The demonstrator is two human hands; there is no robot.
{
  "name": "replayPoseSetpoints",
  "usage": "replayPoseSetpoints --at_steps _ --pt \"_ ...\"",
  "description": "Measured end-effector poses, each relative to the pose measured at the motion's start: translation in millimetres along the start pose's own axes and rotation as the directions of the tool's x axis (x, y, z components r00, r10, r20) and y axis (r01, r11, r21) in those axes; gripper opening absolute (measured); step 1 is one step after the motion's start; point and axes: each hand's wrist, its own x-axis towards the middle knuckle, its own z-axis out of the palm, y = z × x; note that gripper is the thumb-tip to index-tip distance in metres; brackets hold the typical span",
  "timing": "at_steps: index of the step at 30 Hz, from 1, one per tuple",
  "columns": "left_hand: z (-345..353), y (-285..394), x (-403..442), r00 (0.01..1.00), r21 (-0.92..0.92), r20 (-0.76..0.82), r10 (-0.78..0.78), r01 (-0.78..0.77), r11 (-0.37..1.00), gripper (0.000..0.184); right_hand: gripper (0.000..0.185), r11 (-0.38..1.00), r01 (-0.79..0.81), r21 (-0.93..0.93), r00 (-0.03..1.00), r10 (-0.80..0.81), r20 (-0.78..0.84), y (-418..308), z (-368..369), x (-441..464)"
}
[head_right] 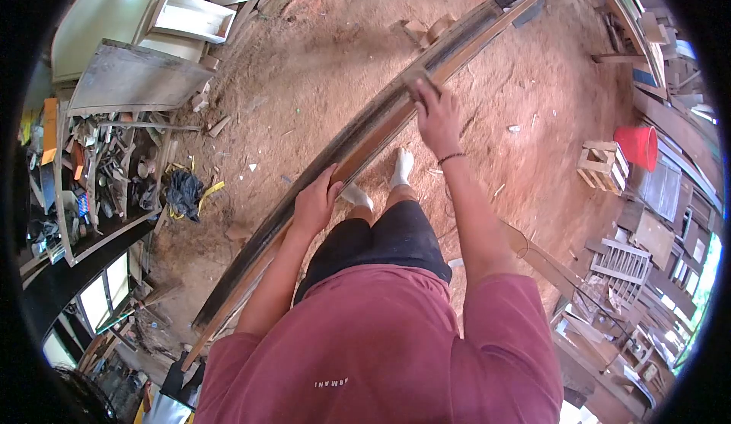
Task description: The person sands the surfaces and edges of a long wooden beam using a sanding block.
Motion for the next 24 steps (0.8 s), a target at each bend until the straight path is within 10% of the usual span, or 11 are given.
replayPoseSetpoints --at_steps 10,18,24 --pt "6 17 56 0.983 0.028 0.173 0.061 -0.066 0.997 0.052 0.063 0.968 0.175 0.180 0.976 -0.194 0.096 -107 4 -112" --pt "20 22 68 0.983 -0.042 0.048 0.176 -0.174 0.984 0.055 0.057 0.987 0.091 0.129 0.995 -0.095 0.022 -35 -6 -23" --pt "17 47 93 0.955 0.012 0.295 0.014 -0.018 1.000 0.059 0.066 0.964 0.189 0.189 0.965 -0.218 0.146 -75 -18 -69"
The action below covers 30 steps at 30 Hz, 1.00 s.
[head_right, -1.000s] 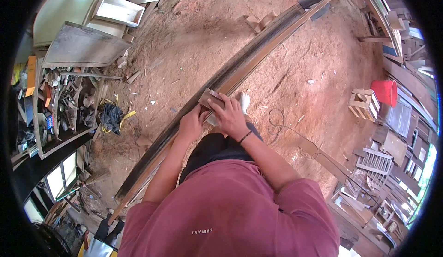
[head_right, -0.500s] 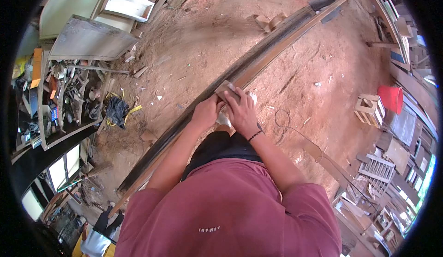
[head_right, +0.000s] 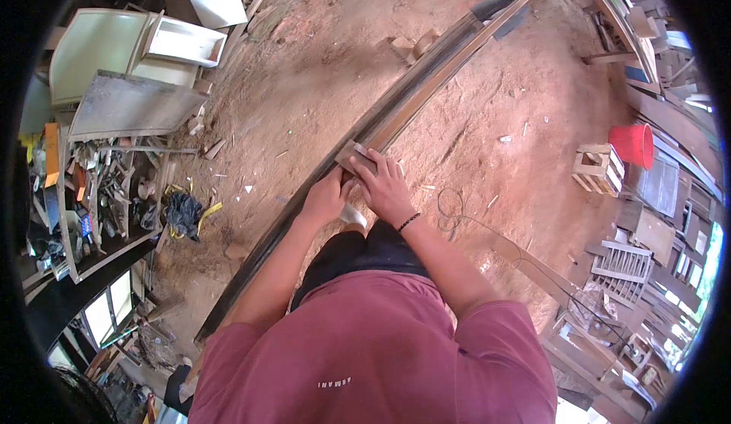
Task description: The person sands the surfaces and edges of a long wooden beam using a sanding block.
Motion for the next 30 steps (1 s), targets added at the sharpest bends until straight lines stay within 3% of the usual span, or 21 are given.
replayPoseSetpoints --at_steps 2,4,6,9,12,16,21,22,23,25,27,29,30 --pt "8 2 8 0.982 0.004 -0.153 0.108 -0.108 0.994 0.060 0.063 1.000 0.003 0.001 0.998 -0.003 -0.056 49 3 18" --pt "9 13 23 0.980 0.004 -0.158 0.124 -0.125 0.992 0.062 0.060 1.000 -0.028 0.000 0.984 0.028 -0.173 104 -10 50" --pt "8 31 41 0.977 0.005 -0.162 0.137 -0.138 0.990 0.063 0.058 0.991 -0.065 -0.116 0.972 0.036 -0.232 168 -29 85" --pt "4 66 82 0.993 0.005 -0.090 0.073 -0.073 0.997 0.067 0.054 0.942 -0.313 -0.123 0.947 0.300 -0.118 240 -53 134" --pt "11 91 133 0.983 -0.008 -0.114 0.141 -0.143 0.990 0.070 0.051 0.943 -0.290 -0.162 0.951 0.265 -0.158 271 -76 161" --pt "8 109 168 0.973 -0.046 -0.124 0.193 -0.200 0.979 0.071 0.051 0.935 -0.303 -0.186 0.938 0.257 -0.234 265 -60 155" --pt "-5 97 123 0.996 -0.082 -0.023 0.081 -0.082 0.993 0.072 0.065 0.998 -0.052 0.036 0.966 0.060 -0.251 160 -27 81" --pt "-7 87 107 0.999 -0.101 -0.001 0.053 -0.052 0.993 0.072 0.068 0.994 -0.096 0.056 0.981 0.104 -0.161 136 -16 60" --pt "-9 78 92 0.999 -0.119 0.022 0.028 -0.025 0.993 0.071 0.070 0.998 -0.003 0.058 0.983 0.013 -0.182 113 -6 44" --pt "-12 60 57 0.998 -0.098 0.055 -0.022 0.027 0.995 0.070 0.069 0.996 -0.037 0.075 0.995 0.044 -0.091 60 -10 20" --pt "-8 42 37 0.994 -0.074 0.087 -0.073 0.079 0.994 0.069 0.067 0.996 -0.072 0.057 0.997 0.073 -0.015 54 -10 13" --pt "8 20 26 0.990 -0.031 -0.118 0.078 -0.082 0.996 0.066 0.065 0.991 -0.037 0.130 0.999 0.040 -0.022 71 -9 20" --pt "8 20 24 0.991 -0.031 -0.112 0.075 -0.079 0.996 0.066 0.065 0.990 -0.043 0.133 0.999 0.046 -0.019 71 -10 24"
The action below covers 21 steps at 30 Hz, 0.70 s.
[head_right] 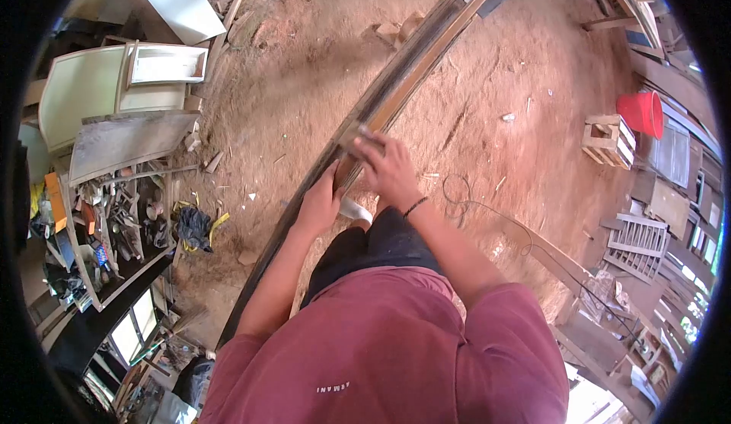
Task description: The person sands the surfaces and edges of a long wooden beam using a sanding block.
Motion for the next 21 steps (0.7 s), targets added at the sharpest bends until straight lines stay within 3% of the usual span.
replayPoseSetpoints --at_steps 2,4,6,8,10,14,16,17,20,21 --pt "1 1 2 0.999 -0.023 -0.040 0.033 -0.034 0.999 0.063 0.064 0.987 -0.143 -0.077 0.986 0.136 -0.092 -4 -3 6" --pt "2 1 1 0.999 -0.026 -0.040 0.025 -0.026 0.999 0.063 0.063 0.984 -0.152 -0.088 0.983 0.141 -0.119 -13 8 -3" --pt "0 2 0 0.999 -0.027 -0.038 0.018 -0.019 0.999 0.063 0.061 0.994 0.050 -0.102 0.999 -0.048 0.017 -20 12 -14" --pt "1 2 -2 0.996 -0.043 -0.066 0.062 -0.065 0.997 0.064 0.060 0.995 0.043 -0.095 0.996 -0.036 0.076 -2 1 -1" --pt "2 -3 -5 0.995 -0.035 -0.072 0.076 -0.078 0.996 0.064 0.060 0.992 -0.086 -0.093 0.987 0.072 -0.147 17 -5 19" --pt "-3 -2 -6 0.998 -0.015 -0.026 0.051 -0.052 0.999 0.065 0.059 0.941 -0.238 -0.240 0.964 0.198 -0.176 7 3 22" --pt "-7 4 -3 1.000 -0.034 0.000 0.012 -0.012 0.999 0.065 0.058 0.982 0.026 -0.188 0.992 -0.048 -0.114 -9 18 3" --pt "-8 7 -3 0.999 -0.053 0.030 -0.027 0.029 0.998 0.065 0.058 0.983 0.012 -0.184 1.000 -0.014 -0.009 -19 22 -8" --pt "2 -10 -4 0.996 -0.031 -0.045 0.080 -0.082 0.996 0.066 0.059 0.981 0.069 -0.182 0.997 -0.071 -0.004 2 16 -1" --pt "1 -11 -5 0.996 -0.030 -0.042 0.078 -0.080 0.996 0.066 0.059 0.987 0.055 -0.152 0.995 -0.068 -0.078 12 8 12"
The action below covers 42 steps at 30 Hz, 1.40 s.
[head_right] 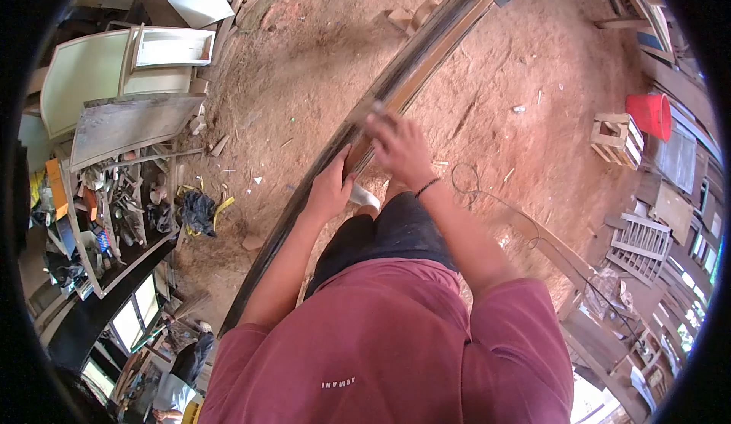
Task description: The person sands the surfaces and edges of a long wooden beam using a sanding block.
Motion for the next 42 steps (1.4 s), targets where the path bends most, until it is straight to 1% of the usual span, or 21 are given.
replayPoseSetpoints --at_steps 1,3,4,6,7,8,9,11,12,13,15,18,24,26,27,29,30,35,37,40,42 --pt "-2 0 -1 1.000 -0.012 0.013 -0.006 0.007 1.000 0.067 0.059 1.000 -0.005 0.002 1.000 0.005 0.001 9 -1 9" --pt "-5 2 0 1.000 -0.024 0.028 -0.010 0.010 1.000 0.067 0.060 0.962 -0.253 -0.104 0.964 0.241 -0.117 21 -1 21" --pt "-7 3 0 0.998 -0.030 0.052 -0.029 0.030 0.999 0.068 0.060 0.960 -0.259 -0.104 0.962 0.246 -0.120 19 1 19" --pt "-6 0 2 0.996 -0.034 0.081 -0.045 0.048 0.998 0.070 0.059 0.979 -0.178 -0.099 0.971 0.158 -0.179 5 8 11" --pt "-1 -6 4 0.999 -0.211 0.013 -0.034 0.036 0.977 0.070 0.059 0.978 -0.182 -0.099 0.970 0.162 -0.182 -6 9 5" --pt "4 -13 7 0.998 -0.379 -0.056 -0.032 0.009 0.925 0.070 0.060 0.995 -0.090 -0.042 0.991 0.085 -0.106 -20 11 -4" --pt "4 -15 14 0.998 -0.376 -0.050 -0.025 0.005 0.926 0.070 0.061 1.000 -0.002 0.021 0.999 0.003 -0.034 -30 11 -11" --pt "6 -18 33 0.994 -0.736 0.013 -0.109 0.083 0.672 0.071 0.057 0.996 -0.066 0.065 0.997 0.068 -0.033 -41 11 -22" --pt "-4 1 41 0.985 -0.646 -0.075 -0.153 0.069 0.760 0.062 0.054 0.986 -0.123 0.112 0.992 0.127 -0.027 -41 12 -23" --pt "-5 3 49 0.986 -0.642 -0.069 -0.151 0.072 0.763 0.062 0.054 0.985 -0.130 0.114 0.991 0.134 -0.029 -40 12 -22" --pt "-6 7 75 0.989 -0.432 -0.115 -0.098 0.039 0.901 0.051 0.050 0.989 -0.087 0.116 0.996 0.085 0.022 -32 7 -22" --pt "-6 19 111 0.991 -0.420 -0.126 -0.040 -0.017 0.907 0.042 0.044 0.984 -0.134 0.115 0.989 0.140 -0.048 -9 4 -12" --pt "7 47 213 0.998 -0.476 -0.064 0.029 -0.056 0.878 0.050 0.045 0.991 -0.114 0.069 0.985 0.121 -0.123 70 -22 42" --pt "15 51 241 0.999 -0.422 -0.047 0.020 -0.038 0.906 0.056 0.045 0.984 -0.141 0.112 0.982 0.153 -0.111 84 -30 56" --pt "20 48 239 0.999 -0.421 -0.042 0.017 -0.033 0.907 0.056 0.046 0.974 -0.166 0.155 0.978 0.183 -0.101 86 -30 55" --pt "25 42 240 0.999 -0.497 -0.040 0.033 -0.048 0.866 0.059 0.045 0.981 -0.134 0.137 0.979 0.153 -0.138 87 -25 54" --pt "22 42 236 0.999 -0.534 -0.017 0.048 -0.049 0.844 0.059 0.046 0.980 -0.163 0.117 0.973 0.179 -0.143 84 -24 51" --pt "10 36 195 0.998 -0.474 -0.008 0.058 -0.055 0.879 0.057 0.049 0.978 -0.179 0.107 0.961 0.197 -0.192 61 -6 23" --pt "-1 27 169 0.999 -0.446 0.038 0.017 0.002 0.895 0.054 0.052 0.973 -0.207 0.099 0.965 0.220 -0.142 36 5 9" --pt "-21 7 111 1.000 -0.357 -0.006 0.010 -0.012 0.934 0.048 0.058 0.987 -0.124 0.099 0.974 0.140 -0.175 -13 31 -16" --pt "-36 -14 60 0.996 -0.344 0.040 -0.083 0.092 0.934 0.048 0.059 0.991 -0.112 0.074 0.984 0.121 -0.133 -54 47 -42"
